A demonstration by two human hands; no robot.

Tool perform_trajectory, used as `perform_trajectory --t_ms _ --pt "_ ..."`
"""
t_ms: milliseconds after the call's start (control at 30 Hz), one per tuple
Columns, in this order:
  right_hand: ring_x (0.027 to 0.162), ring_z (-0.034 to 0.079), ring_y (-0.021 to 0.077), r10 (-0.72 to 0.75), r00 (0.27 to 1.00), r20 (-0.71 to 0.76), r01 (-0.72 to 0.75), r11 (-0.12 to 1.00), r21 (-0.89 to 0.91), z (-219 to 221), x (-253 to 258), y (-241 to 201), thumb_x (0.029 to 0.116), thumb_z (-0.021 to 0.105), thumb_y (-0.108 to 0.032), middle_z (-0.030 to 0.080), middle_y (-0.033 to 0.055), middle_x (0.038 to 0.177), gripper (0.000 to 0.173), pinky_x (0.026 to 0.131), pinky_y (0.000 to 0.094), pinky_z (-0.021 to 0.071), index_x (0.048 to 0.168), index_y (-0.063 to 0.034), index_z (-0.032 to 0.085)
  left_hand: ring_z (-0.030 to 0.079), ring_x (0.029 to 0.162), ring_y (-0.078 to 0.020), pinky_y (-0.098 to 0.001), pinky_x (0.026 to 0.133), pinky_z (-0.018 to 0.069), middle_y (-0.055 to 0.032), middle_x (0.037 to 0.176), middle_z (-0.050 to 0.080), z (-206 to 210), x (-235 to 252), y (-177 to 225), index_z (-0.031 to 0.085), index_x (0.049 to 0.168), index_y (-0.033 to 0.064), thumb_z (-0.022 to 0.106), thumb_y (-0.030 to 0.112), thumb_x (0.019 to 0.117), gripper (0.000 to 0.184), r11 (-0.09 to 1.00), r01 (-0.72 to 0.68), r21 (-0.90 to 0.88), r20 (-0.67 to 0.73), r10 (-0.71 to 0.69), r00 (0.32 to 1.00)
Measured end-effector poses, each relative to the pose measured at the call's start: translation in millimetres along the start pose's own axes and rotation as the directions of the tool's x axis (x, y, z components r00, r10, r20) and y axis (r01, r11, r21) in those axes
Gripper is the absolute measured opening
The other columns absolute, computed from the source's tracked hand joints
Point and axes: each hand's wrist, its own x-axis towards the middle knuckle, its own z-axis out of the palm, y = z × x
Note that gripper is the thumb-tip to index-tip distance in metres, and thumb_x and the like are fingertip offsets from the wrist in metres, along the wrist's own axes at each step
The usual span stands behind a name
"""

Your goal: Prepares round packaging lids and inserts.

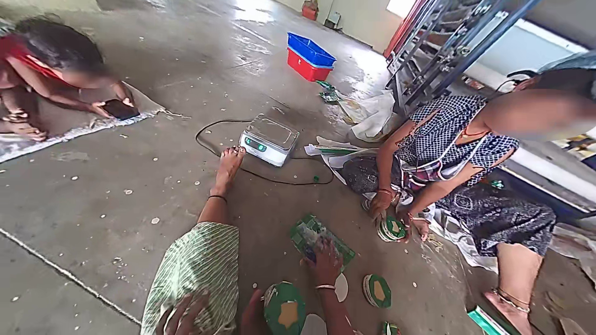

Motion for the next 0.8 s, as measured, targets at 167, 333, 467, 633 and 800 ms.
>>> perform_trajectory --t_ms 167,333,467,633,800 --pt "0.138 0.046 0.051 0.125 0.989 -0.081 -0.085 0.919 0.385 -67 -34 -22 0.0922 0.07 -0.02 0.054 0.0287 0.145 0.042 0.109 0.072 0.0313 0.127 0.0039 0.067 0.052 0.133 -0.0476 -0.067 0.109 0.0308 -0.0151 0.127 0.071 18 -1 -9 0.082 0.084 0.0262 0.062 0.023 0.0924 0.023 0.96 -0.273 0.063 -0.316 0.279 0.907" --pt "0.132 0.049 0.0569 -0.057 0.995 -0.079 0.086 0.899 0.429 -105 -141 -45 0.0863 0.07 -0.038 0.055 0.0326 0.142 0.055 0.102 0.0747 0.0364 0.122 0.0037 0.071 0.054 0.132 -0.0353 -0.0558 0.112 0.0292 -0.0065 0.122 0.074 29 -4 1 0.081 0.079 0.0287 0.061 0.036 0.091 0.024 0.95 -0.311 0.027 -0.413 0.294 0.862" --pt "0.144 0.035 0.0569 -0.087 0.995 -0.045 0.094 0.976 0.198 -98 -186 -65 0.084 0.073 -0.049 0.045 0.0291 0.154 0.071 0.108 0.0784 0.0242 0.137 -0.0029 0.064 0.063 0.121 -0.0473 -0.0709 0.101 0.038 -0.0144 0.117 0.075 23 -13 4 0.075 0.062 0.0083 0.064 0.045 0.0856 0.045 0.961 -0.263 0.084 -0.328 0.276 0.903" --pt "0.137 0.046 0.0553 -0.067 0.965 -0.254 0.115 0.978 0.177 -89 -191 -78 0.0785 0.081 -0.031 0.058 0.0253 0.144 0.039 0.103 0.0778 0.0301 0.106 -0.0034 0.079 0.06 0.122 -0.0505 -0.0721 0.102 0.0365 -0.0203 0.118 0.073 8 -22 11 0.076 0.073 -0.0036 0.066 0.008 0.0846 0.019 0.987 -0.14 0.072 -0.295 0.155 0.943" --pt "0.147 0.031 0.0536 0.001 0.997 -0.082 0.009 0.992 0.123 -89 -196 -87 0.0839 0.079 -0.037 0.046 0.0261 0.155 0.064 0.111 0.0779 0.0205 0.139 -0.0072 0.064 0.056 0.126 -0.0512 -0.0716 0.104 0.0344 -0.0222 0.125 0.069 -3 -31 20 0.077 0.089 -0.0019 0.061 0.005 0.0914 0.018 0.998 -0.06 0.016 -0.289 0.062 0.955"
